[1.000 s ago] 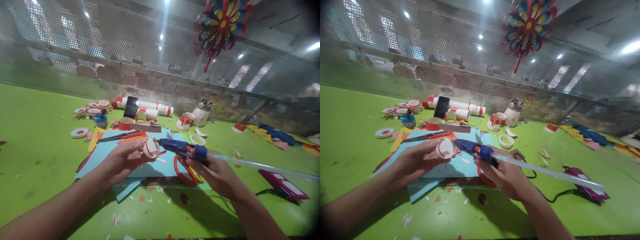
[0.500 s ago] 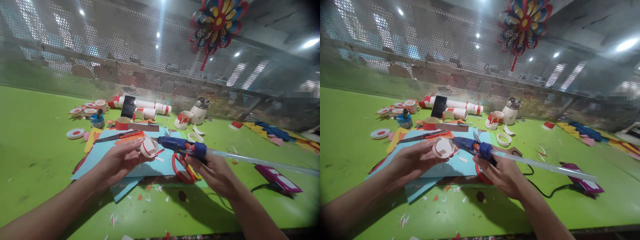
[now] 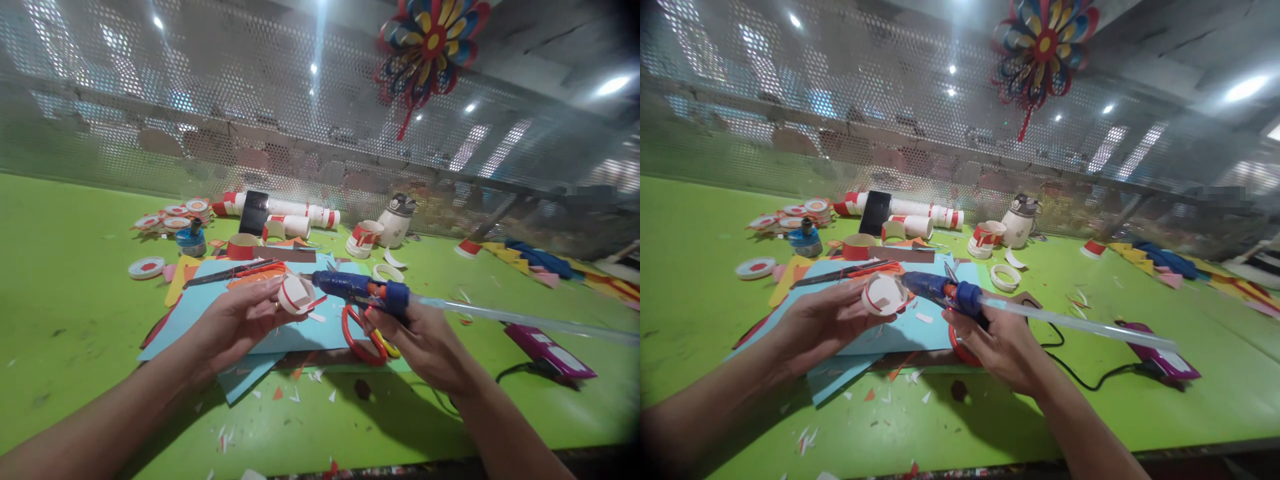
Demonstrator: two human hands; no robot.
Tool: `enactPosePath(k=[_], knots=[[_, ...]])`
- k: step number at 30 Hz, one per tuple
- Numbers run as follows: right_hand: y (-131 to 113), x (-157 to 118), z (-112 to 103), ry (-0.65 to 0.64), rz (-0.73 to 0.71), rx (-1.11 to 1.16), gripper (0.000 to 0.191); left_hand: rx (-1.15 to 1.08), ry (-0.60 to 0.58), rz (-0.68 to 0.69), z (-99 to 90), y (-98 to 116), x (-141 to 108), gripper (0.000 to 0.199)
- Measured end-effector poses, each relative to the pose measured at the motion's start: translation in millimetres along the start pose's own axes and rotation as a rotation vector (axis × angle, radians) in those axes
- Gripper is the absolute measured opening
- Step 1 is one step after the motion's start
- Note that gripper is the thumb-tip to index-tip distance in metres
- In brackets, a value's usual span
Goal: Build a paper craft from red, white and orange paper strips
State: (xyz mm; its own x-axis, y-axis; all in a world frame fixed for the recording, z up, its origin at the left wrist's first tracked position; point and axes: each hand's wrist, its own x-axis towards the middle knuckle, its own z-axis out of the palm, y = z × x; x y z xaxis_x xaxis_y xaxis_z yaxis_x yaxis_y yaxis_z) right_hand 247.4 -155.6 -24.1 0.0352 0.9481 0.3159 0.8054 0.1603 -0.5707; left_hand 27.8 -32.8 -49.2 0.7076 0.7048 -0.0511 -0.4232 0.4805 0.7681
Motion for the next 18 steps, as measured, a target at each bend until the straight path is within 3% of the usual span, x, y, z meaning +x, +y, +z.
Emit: enactPosePath(k=[7,18], knots=[[-2.9,2.3,-1.1,0.035,-0.065,-0.010,0.036,0.023,0.037,-0.017,2.1,1.4,-0.8,0.023],[-5.2,2.7,-2.8,0.060,-0.098,-0.033,0.035,0.020,0.002,-0.025,0.6,0.7,-1.0,0.023]])
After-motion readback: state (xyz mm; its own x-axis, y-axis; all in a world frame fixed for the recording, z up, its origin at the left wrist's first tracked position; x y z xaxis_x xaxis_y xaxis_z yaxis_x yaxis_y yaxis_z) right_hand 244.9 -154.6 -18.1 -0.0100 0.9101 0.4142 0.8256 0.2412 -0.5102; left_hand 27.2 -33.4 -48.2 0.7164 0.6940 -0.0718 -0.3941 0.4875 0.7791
